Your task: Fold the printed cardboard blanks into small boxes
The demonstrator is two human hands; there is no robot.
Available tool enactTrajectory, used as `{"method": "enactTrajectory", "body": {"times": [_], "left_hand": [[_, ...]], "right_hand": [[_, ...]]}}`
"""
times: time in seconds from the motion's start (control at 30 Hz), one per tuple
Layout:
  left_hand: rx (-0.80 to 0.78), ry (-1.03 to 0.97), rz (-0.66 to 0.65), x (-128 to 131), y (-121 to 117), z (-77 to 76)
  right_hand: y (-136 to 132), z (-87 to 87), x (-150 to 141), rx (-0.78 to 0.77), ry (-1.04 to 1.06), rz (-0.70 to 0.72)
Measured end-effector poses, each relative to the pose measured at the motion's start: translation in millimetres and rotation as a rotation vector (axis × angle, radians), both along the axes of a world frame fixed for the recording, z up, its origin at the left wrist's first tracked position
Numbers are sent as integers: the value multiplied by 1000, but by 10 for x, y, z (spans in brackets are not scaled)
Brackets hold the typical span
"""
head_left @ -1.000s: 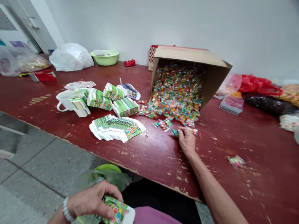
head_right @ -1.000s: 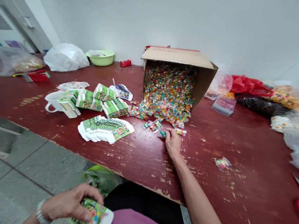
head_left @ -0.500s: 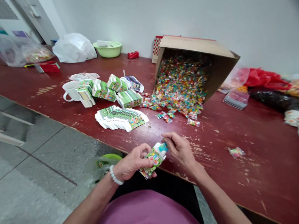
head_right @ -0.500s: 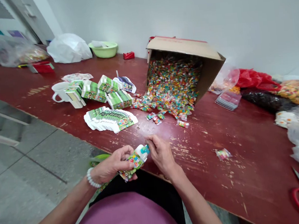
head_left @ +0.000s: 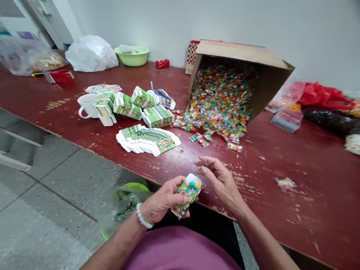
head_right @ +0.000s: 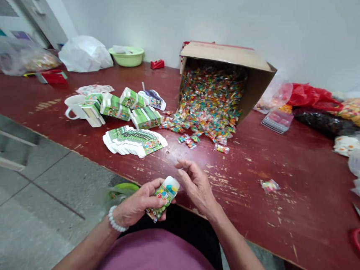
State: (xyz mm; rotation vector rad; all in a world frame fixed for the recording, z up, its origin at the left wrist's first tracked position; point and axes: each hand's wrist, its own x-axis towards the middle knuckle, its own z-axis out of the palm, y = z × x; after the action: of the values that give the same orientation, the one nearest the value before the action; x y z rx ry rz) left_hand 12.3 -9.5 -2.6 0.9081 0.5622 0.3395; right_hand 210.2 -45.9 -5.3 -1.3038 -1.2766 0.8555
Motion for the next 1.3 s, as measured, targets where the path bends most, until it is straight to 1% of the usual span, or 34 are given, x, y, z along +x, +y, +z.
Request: {"method": "enactTrajectory", "body": {"times": [0.03,0.1,0.13,0.2,0.27,0.3,0.37,0.43,0.47,0.6,0.73,0.77,0.8,0.83,0.9,0.97,1.03,1.1,1.13,1.23,1.27,1.3], "left_hand": [[6,4,30,0,-6,-2],[25,7,105,6,-14,-7],[28,7,140,13,-16,-10],[-1,8,202,36,-20,-16],[-83,13,259,68,-21,-24],[-126,21,288,86,-20,-28],[-181,38,338,120,-20,-38],[-193,47,384,147,-28,-52],[-188,43,415,158,-37,-61],[-135,0,514,181,-91,-109],[-45,-17,555,178,-119,-129],[-38,-17,553,174,-118,-124],[-37,-16,549,170,-115,-114],[-44,-15,546,166,-113,-103],[-74,-21,552,161,-112,-79],[-122,-31,575,162,-123,-63],[-158,-33,596,169,-142,-56],[-141,-27,604,177,-162,-51],[-118,-19,598,180,-169,-46],[-51,16,558,176,-168,-23],[-52,25,535,169,-160,-14],[-69,34,508,160,-148,-5]], "right_hand": [[-33,-16,1,-2,-24,-20],[-104,-41,-22,47,-138,-36],[-139,-49,-46,87,-213,-20],[-195,-63,-117,156,-334,57],[-226,-84,-197,179,-364,114],[-231,-98,-235,177,-337,91],[-229,-131,-298,164,-230,-39],[-221,-161,-348,152,-126,-162],[-219,-171,-370,143,-91,-176],[-209,-188,-447,60,43,-98],[-146,-186,-475,-96,297,-50],[-126,-181,-473,-110,320,-46],[-109,-172,-467,-97,299,-54],[-98,-159,-459,-60,230,-69],[-99,-125,-444,58,12,-92],[-127,-89,-435,157,-169,-78],[-161,-63,-435,191,-239,-43],[-176,-55,-438,141,-184,-6],[-172,-59,-440,82,-104,14],[-131,-86,-424,-98,225,47],[-115,-95,-409,-132,291,57],[-103,-102,-388,-147,303,69]]}}
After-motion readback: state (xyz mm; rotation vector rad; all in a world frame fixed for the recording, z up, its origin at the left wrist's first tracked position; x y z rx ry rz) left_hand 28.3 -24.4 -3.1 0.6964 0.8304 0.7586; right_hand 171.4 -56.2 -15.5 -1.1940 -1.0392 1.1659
